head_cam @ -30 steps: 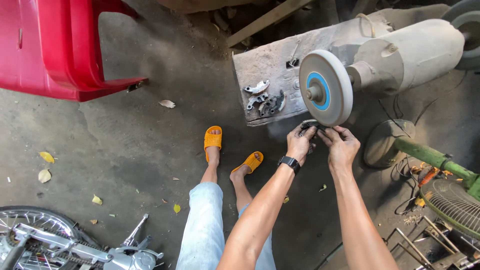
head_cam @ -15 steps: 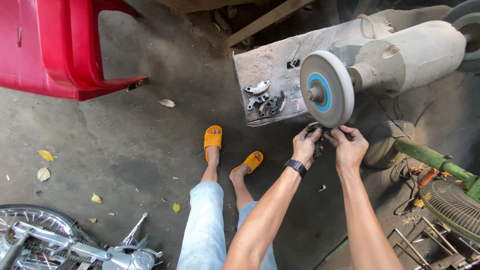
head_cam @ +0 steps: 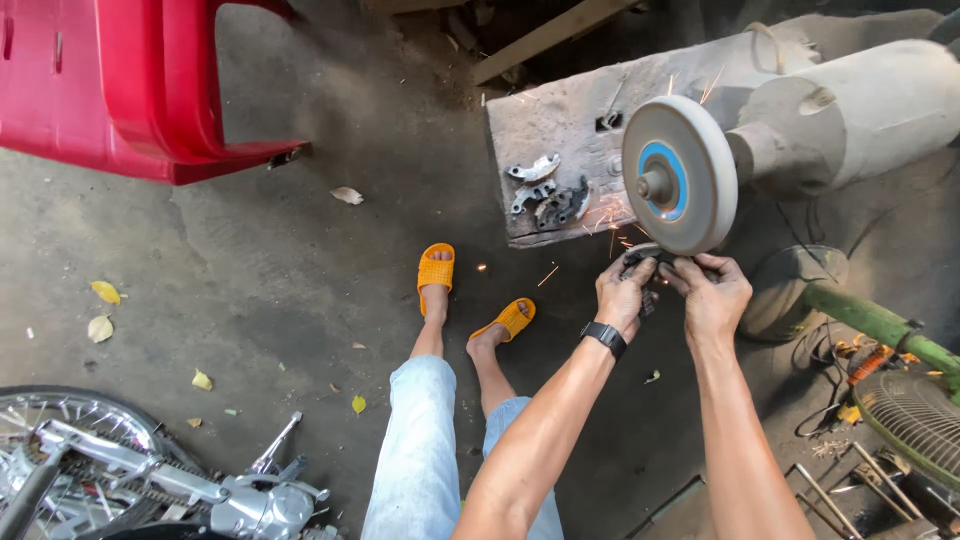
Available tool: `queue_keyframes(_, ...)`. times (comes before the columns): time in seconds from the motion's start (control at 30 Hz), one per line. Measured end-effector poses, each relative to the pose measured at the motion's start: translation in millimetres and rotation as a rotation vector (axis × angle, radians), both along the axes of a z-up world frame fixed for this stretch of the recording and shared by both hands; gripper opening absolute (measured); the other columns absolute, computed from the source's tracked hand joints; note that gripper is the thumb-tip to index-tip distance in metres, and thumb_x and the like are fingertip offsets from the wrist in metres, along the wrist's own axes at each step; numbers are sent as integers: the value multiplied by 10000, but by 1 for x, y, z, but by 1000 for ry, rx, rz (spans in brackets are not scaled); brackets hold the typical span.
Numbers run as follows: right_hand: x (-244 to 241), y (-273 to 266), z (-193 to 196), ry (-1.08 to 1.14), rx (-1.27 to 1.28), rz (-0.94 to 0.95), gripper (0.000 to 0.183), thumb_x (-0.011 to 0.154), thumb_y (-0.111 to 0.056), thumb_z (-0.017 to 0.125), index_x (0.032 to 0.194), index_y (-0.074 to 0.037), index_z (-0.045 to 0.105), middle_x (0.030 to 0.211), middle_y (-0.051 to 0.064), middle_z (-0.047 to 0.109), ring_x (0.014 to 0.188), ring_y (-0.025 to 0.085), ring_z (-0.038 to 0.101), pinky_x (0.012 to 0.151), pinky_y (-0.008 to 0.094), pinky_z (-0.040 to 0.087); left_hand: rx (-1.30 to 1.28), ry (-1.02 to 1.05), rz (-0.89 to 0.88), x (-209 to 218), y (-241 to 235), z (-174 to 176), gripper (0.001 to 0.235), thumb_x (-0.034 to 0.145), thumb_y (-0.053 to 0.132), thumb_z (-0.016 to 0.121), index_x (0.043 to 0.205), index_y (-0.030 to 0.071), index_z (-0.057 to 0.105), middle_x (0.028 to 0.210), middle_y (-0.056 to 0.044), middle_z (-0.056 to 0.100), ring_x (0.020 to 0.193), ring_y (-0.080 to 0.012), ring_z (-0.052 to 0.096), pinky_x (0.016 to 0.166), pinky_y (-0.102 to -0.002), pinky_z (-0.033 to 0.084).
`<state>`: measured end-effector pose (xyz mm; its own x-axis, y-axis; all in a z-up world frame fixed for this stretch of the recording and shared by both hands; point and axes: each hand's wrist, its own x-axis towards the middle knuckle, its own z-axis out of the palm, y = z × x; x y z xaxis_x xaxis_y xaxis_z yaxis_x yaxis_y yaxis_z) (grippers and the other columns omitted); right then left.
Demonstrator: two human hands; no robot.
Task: The person carries small metal motorcycle parts to a bench grinder and grinds their edges against the spinning wheel, producing sparks, working on several pieces one at a time. They then carry the parts across the workshop, set them on the floor, and hammer and fit the pieces together with other components.
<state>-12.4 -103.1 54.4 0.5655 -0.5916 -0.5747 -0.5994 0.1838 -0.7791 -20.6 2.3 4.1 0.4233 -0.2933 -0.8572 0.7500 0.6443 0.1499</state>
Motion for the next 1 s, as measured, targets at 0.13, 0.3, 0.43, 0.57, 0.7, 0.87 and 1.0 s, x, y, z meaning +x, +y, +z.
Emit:
queue_keyframes(0.13,-8,18,4,110,184,-28,229,888,78,676,1088,82,564,1029,191,705,908,288,758,853,373,663,8,-61,-27,1,47,15,307,975,77,647,1276,128,671,1068,24,720,851,-65,651,609,-241,531)
queue_keyframes(0.3,-58,33,10,226,163,160,287,893,48,709,1163,88,619,1062,175,707,917,217,715,819,309,597,-20,-157,-178,-21,102,6,407,917,65,682,1310,169,652,1094,42,726,872,-58,664,630,-247,548)
queue_keyframes(0.43,-73,41,16,270,120,367,414,927,-41,705,1326,35,629,1146,94,707,974,125,674,812,269,565,278,-435,-503,-37,110,-8,402,862,107,805,1254,78,722,1016,-40,749,822,-98,666,683,-283,561)
queue_keyframes(0.57,-87,37,12,261,250,371,463,938,-71,671,1388,9,599,1171,51,701,975,112,655,807,266,556,500,-670,-731,-23,103,14,374,791,150,850,1130,34,742,966,-114,780,826,-160,724,750,-309,589)
queue_keyframes(0.7,-112,30,-4,157,430,226,411,952,-35,678,1348,65,624,1140,85,695,961,140,648,835,275,539,623,-947,-832,-23,97,12,303,771,169,835,1030,31,758,950,-156,754,867,-269,721,768,-355,577)
queue_keyframes(0.87,-112,27,-13,69,470,23,317,997,-29,648,1295,80,638,1139,116,693,976,180,663,856,309,546,507,-934,-771,-10,95,18,337,810,190,801,1110,43,757,939,-127,758,838,-227,717,747,-356,582)
queue_keyframes(1.0,-89,23,-27,-28,502,-119,237,1036,-63,580,1238,53,627,1171,127,700,1015,204,691,896,343,576,469,-608,-745,-5,87,18,400,850,254,804,1172,26,736,829,-114,745,703,-145,689,616,-321,569)
